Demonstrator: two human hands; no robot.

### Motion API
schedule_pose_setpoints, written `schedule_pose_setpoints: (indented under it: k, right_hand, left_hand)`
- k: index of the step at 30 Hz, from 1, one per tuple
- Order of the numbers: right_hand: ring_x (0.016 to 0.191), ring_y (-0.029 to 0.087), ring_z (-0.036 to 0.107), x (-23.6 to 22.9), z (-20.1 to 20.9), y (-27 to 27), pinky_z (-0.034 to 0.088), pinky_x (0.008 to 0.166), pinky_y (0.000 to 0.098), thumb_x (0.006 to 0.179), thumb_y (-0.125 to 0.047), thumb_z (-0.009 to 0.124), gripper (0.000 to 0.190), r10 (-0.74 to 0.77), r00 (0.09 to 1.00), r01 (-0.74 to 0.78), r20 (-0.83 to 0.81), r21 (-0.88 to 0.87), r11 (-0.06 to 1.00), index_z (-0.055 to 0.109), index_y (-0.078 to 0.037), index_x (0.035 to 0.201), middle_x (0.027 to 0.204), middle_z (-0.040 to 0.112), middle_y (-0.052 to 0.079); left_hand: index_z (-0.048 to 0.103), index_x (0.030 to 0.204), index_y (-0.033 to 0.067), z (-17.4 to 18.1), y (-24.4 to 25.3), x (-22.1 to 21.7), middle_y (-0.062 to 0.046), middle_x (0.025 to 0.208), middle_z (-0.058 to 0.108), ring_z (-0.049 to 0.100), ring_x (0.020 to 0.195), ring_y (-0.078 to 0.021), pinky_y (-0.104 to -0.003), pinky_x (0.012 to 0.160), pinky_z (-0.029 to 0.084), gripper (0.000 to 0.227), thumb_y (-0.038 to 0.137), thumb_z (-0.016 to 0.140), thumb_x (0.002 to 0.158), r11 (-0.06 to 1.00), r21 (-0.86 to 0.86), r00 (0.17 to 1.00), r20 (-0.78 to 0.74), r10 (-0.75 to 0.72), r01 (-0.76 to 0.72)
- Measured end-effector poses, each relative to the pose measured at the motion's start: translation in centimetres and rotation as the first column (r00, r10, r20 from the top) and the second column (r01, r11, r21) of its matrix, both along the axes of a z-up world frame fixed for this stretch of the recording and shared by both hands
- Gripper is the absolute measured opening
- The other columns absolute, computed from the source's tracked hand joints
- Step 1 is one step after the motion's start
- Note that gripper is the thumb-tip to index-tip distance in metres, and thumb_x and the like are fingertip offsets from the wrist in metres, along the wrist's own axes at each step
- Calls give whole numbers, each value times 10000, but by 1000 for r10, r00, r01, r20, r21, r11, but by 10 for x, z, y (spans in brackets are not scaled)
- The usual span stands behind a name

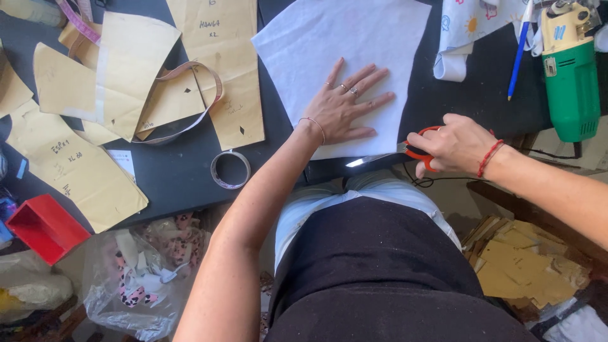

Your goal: The person lays out a piece of patterned fabric on a table and places a paper pattern on top. They use a rotary cutter to cut the fabric along the pattern's edge, then switch to scissors to trim the remaining edges. Finally, they fold the cut fabric piece.

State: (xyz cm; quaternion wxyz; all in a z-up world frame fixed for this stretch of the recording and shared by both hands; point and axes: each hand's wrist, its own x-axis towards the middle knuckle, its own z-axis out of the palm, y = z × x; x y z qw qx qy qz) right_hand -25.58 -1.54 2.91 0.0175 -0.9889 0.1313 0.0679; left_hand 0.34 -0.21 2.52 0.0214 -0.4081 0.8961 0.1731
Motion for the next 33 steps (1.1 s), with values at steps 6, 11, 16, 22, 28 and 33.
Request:
schedule_pose_setpoints:
  k: [6, 11, 16, 22, 28, 33]
  right_hand:
    - [400, 177, 435, 18, -7, 7, 323, 500, 283, 527, -804, 542, 697, 16, 999, -15, -37, 23, 1000, 470, -139, 722, 485, 464, -37]
    - [344, 175, 327, 17, -14, 12, 336, 449, 271, 670, -637, 582, 519, 21, 1000, -21, -1, 45, 999, 449, -136, 682, 412, 383, -44]
    - [433, 182, 480, 45, 2, 20, 331, 516, 281, 511, -804, 568, 697, 13, 1000, -13, 3, 10, 1000, 484, -142, 712, 542, 510, -9]
    - [343, 158, 336, 40, -12, 23, 311, 462, 258, 638, -690, 584, 570, 30, 998, -30, 57, 12, 999, 486, -135, 724, 433, 465, -36]
    - [387, 161, 497, 68, 4, 31, 340, 499, 272, 544, -808, 529, 755, -20, 998, 22, 64, -29, 999, 514, -101, 809, 514, 508, -28]
    - [378, 188, 458, 63, -18, 36, 373, 432, 280, 598, -666, 602, 554, -19, 993, 19, 119, 2, 1000, 474, -137, 707, 510, 491, -27]
  left_hand:
    - [151, 1377, 296, -4, 0, 0, -72, 1434, 88, 95, 1331, -239, -550, 1025, 15, 628, 628, 293, 863, 1000, -29, 999, -31, 10, -11]
    - [147, 1377, 302, -2, 1, 1, -64, 1436, 83, 78, 1330, -231, -544, 1026, 8, 623, 632, 260, 861, 1000, -9, 1000, -22, 15, -15]
    - [132, 1376, 300, 1, 0, 1, -64, 1438, 71, 72, 1333, -240, -543, 1026, -5, 630, 635, 251, 857, 1000, 11, 1000, -7, 12, -11]
    - [136, 1381, 297, 0, 1, 1, -62, 1438, 60, 48, 1332, -236, -534, 1030, -20, 618, 624, 230, 866, 1000, 17, 1000, -19, 17, -16]
    - [141, 1379, 297, 0, 1, 1, -69, 1436, 63, 62, 1333, -245, -540, 1030, -10, 616, 622, 245, 867, 1000, 11, 1000, -16, 11, -10]
    - [163, 1378, 288, -3, 0, 2, -71, 1432, 81, 77, 1329, -244, -541, 1028, 2, 614, 619, 261, 871, 1000, -16, 999, -31, 15, -15]
